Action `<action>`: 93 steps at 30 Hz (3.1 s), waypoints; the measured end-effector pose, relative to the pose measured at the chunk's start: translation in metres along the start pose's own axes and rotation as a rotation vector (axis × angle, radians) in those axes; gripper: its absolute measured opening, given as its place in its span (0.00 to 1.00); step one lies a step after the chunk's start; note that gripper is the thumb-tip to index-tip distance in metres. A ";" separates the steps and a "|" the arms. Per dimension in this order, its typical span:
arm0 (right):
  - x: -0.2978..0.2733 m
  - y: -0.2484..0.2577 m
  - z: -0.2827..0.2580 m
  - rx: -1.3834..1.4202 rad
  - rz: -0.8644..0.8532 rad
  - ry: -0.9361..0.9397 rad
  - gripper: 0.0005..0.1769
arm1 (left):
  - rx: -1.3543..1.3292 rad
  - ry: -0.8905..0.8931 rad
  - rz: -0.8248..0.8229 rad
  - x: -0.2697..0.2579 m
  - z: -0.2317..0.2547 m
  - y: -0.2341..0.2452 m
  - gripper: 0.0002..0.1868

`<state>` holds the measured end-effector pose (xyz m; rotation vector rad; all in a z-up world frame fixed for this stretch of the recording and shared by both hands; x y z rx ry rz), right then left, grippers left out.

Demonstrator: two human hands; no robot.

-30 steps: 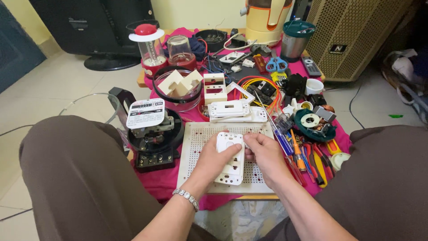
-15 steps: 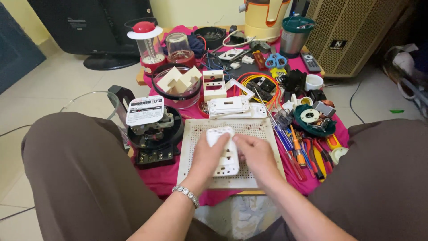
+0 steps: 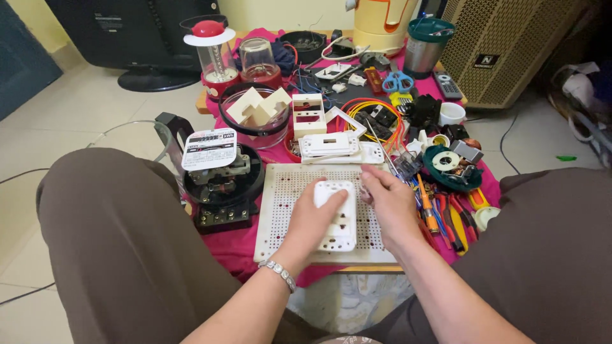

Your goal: Repairing a white electrical switch by assembling its internal components on a cluttered workspace

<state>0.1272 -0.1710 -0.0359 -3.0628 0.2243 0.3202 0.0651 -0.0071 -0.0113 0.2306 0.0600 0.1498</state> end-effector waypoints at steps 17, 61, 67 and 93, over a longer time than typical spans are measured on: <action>-0.007 -0.021 0.015 0.211 -0.136 -0.153 0.21 | -0.147 -0.013 0.066 0.003 0.004 0.007 0.37; -0.039 -0.047 0.034 -0.129 -0.435 -0.392 0.17 | -0.001 0.045 0.323 0.023 -0.018 0.059 0.37; -0.014 -0.037 0.032 -0.041 -0.349 -0.309 0.18 | 0.030 0.069 0.164 0.014 -0.013 0.032 0.32; -0.028 -0.027 -0.027 -0.299 -0.119 0.259 0.13 | -0.728 0.211 -0.232 0.003 -0.001 -0.026 0.35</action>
Point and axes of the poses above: each hand's wrist, its own x-axis towards the middle knuckle, its own y-axis out of the back of the hand, z = x × y, the point moved 9 cm from there along x, towards the middle knuckle, and after that the axes turned 8 degrees about -y, right-handed, at the moved point
